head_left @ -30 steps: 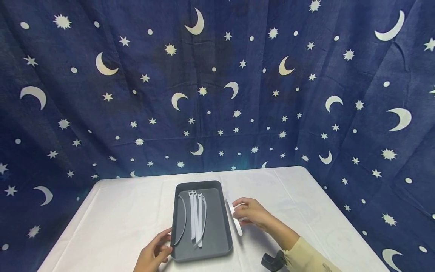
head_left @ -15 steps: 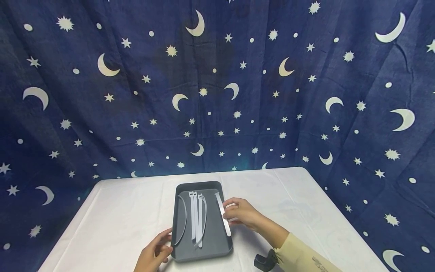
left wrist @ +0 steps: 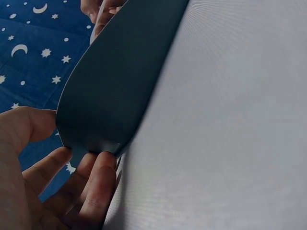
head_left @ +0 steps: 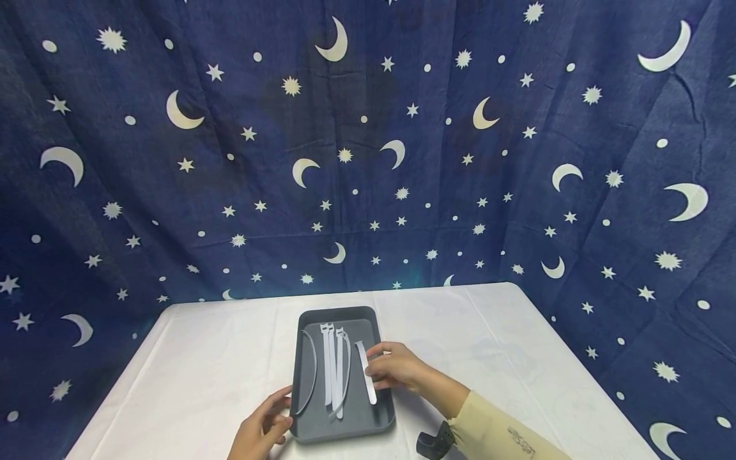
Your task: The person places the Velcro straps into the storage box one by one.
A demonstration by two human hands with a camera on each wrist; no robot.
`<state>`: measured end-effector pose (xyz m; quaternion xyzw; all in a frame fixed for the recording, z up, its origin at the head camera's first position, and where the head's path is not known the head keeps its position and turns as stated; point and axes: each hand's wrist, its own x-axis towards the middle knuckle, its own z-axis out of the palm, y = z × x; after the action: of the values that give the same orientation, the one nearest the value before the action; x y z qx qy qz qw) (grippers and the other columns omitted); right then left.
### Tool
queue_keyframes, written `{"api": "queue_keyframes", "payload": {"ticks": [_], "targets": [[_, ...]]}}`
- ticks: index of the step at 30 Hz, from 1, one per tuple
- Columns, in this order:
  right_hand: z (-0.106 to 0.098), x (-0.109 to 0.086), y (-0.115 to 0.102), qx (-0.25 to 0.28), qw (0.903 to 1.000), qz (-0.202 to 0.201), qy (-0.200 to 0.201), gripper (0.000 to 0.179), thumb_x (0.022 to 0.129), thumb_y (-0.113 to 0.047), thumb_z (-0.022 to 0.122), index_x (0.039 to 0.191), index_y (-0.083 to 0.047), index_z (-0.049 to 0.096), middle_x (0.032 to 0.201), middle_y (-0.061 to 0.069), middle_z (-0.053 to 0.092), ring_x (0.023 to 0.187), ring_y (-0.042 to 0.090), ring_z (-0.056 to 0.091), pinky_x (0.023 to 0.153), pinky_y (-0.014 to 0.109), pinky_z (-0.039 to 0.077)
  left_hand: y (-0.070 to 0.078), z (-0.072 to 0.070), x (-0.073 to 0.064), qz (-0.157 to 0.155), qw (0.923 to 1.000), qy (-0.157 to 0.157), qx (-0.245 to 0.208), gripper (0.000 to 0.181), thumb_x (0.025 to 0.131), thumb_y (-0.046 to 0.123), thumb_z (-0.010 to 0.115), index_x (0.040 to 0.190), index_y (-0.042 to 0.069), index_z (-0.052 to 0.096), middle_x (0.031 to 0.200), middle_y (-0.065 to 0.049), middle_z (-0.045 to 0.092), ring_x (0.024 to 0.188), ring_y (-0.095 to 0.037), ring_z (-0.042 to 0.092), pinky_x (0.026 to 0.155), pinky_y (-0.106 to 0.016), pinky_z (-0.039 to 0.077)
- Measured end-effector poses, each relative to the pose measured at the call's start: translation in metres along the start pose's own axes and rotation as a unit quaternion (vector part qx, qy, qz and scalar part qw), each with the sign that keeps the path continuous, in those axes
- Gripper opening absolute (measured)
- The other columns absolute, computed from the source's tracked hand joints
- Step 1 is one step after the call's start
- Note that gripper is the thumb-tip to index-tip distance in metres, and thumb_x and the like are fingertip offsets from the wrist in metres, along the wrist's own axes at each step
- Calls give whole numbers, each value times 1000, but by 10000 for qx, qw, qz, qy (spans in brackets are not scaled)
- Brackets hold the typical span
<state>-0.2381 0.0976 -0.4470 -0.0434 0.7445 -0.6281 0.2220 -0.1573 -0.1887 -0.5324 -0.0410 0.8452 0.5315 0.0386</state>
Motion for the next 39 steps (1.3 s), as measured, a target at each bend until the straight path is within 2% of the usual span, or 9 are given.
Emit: {"api": "queue_keyframes", "payload": {"ticks": [6, 12, 20, 23, 32, 39], "targets": [[7, 2, 6, -62, 9997, 233, 83, 46, 76, 3, 68, 120, 5, 56, 90, 9, 67, 71, 14, 66, 66, 31, 62, 0, 1, 0, 18, 10000, 1, -7, 59, 89, 25, 69, 142, 5, 48, 120, -16, 65, 78, -11, 65, 60, -23, 56], [13, 3, 8, -57, 9995, 289, 112, 48, 78, 3, 68, 124, 9, 53, 92, 14, 64, 73, 15, 66, 66, 30, 62, 1, 0, 0, 112, 9999, -60, -30, 60, 90, 26, 69, 142, 5, 48, 121, -18, 65, 78, -10, 65, 60, -23, 57], [22, 10, 6, -132, 9984, 492, 252, 44, 76, 9, 67, 118, 11, 54, 76, 11, 63, 61, 13, 64, 61, 30, 62, 1, -1, -1, 128, 9999, -77, -64, 60, 89, 25, 70, 141, 5, 49, 122, -19, 64, 78, -8, 65, 61, -23, 57], [26, 12, 4, -299, 9976, 557, 288, 41, 76, 11, 66, 115, 11, 54, 73, 11, 62, 59, 14, 64, 60, 31, 62, 3, -2, -1, 123, 9999, -48, -64, 59, 89, 23, 70, 141, 6, 49, 122, -19, 64, 78, -8, 65, 61, -23, 57], [37, 10, -1, -1412, 9877, 550, 393, 31, 74, 15, 66, 102, 8, 53, 68, 13, 60, 50, 15, 62, 52, 29, 60, 7, 0, -5, 28, 9998, 173, -74, 56, 89, 19, 69, 141, 6, 50, 119, -15, 67, 77, -9, 65, 59, -23, 57], [42, 10, -1, -1884, 9804, 400, 422, 27, 73, 16, 64, 97, 11, 54, 65, 13, 60, 47, 19, 63, 50, 29, 59, 5, -1, -5, 27, 9999, 80, -97, 56, 89, 19, 69, 141, 7, 50, 120, -17, 66, 78, -9, 65, 60, -23, 57]]}}
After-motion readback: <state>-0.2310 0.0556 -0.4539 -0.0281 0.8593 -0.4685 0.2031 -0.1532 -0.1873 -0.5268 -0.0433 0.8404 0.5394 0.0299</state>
